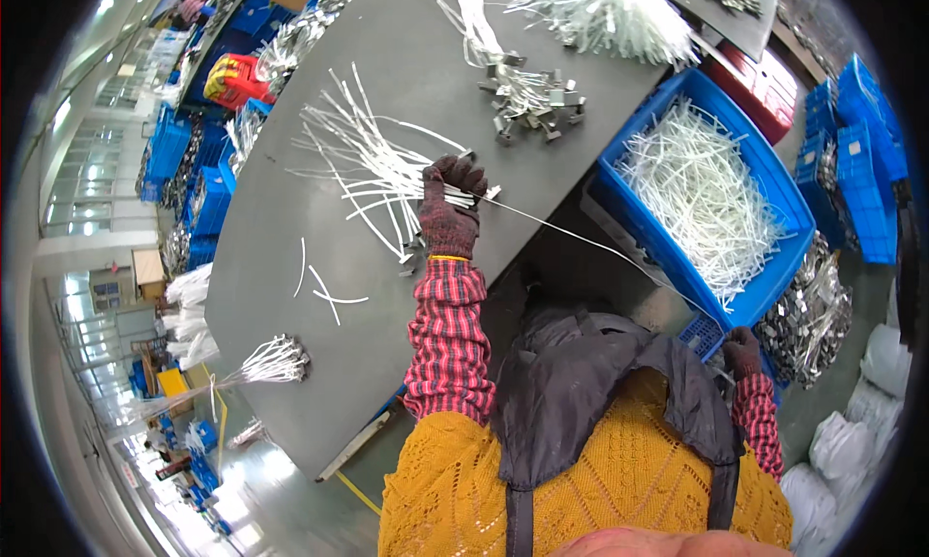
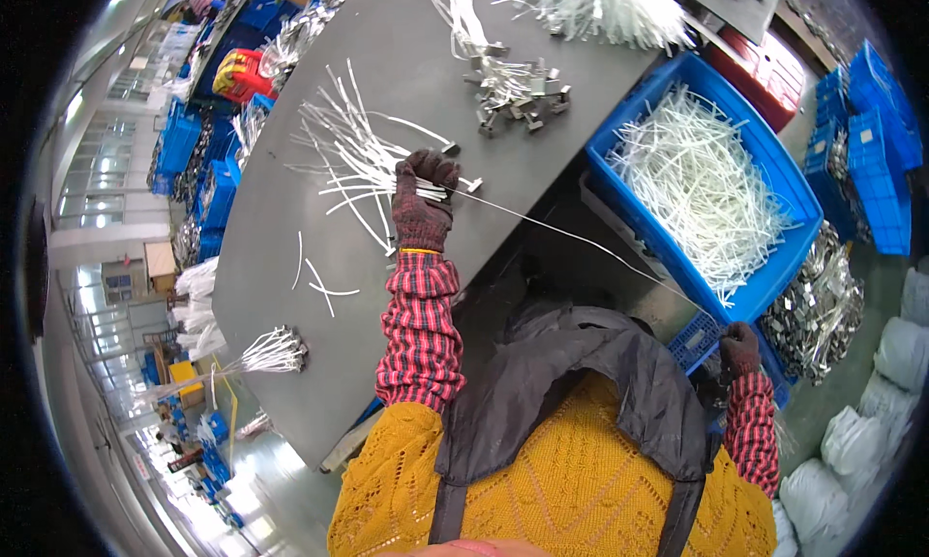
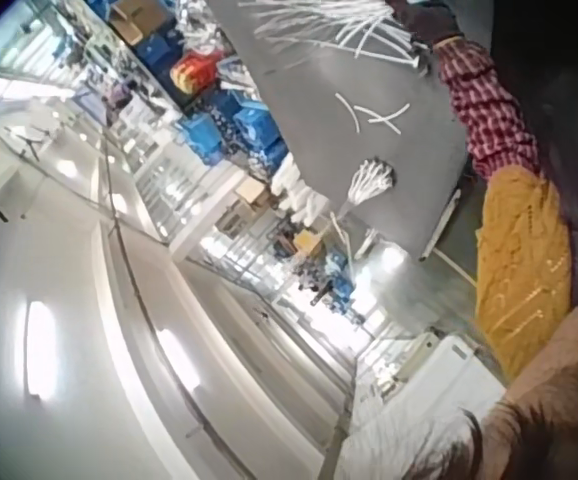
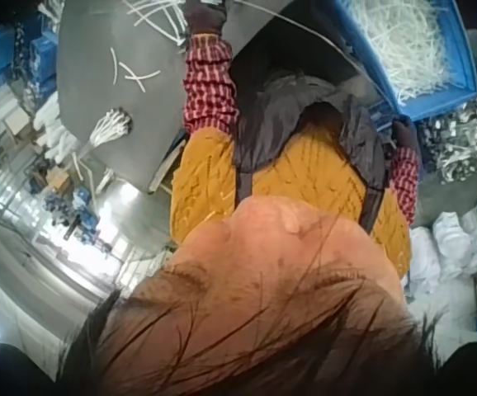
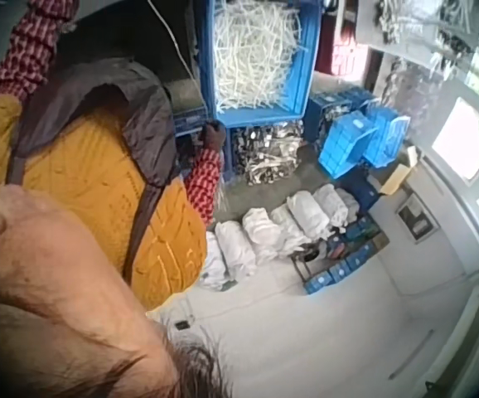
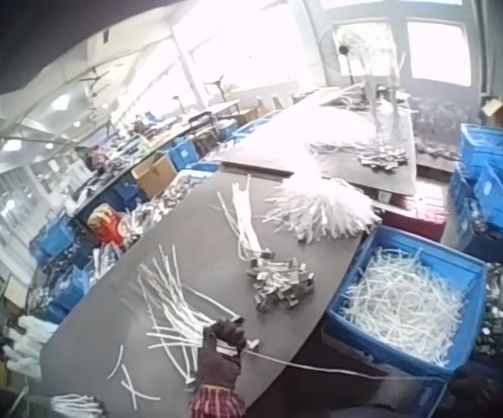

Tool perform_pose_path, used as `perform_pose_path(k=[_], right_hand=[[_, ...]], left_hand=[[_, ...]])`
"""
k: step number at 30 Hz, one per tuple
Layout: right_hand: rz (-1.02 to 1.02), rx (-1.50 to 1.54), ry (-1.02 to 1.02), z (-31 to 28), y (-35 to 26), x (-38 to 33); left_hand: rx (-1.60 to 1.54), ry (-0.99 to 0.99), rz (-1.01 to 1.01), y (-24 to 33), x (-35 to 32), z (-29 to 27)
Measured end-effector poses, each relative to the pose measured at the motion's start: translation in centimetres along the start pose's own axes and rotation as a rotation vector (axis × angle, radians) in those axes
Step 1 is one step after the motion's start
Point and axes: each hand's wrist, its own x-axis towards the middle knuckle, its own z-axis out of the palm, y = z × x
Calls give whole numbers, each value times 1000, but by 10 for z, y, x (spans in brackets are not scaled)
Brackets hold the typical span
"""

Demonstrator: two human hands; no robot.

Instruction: Bundling and organizing electrical wire components at a manual assembly station.

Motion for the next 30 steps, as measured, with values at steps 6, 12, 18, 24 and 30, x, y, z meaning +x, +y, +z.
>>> perform_pose_path(k=[6,12,18,24,30], right_hand=[[38,39,15,23,-48,-1],[-288,-76,-176,115,-120,12],[-677,296,-393,295,-333,-37],[-626,195,-440,323,-372,-59],[-727,244,-462,354,-385,-75]], left_hand=[[68,12,13,34,3,-24],[-41,-143,-124,0,-6,-20],[812,-379,207,-48,-49,-4],[172,48,-153,16,-20,-14],[1304,-224,432,13,-39,-38]])
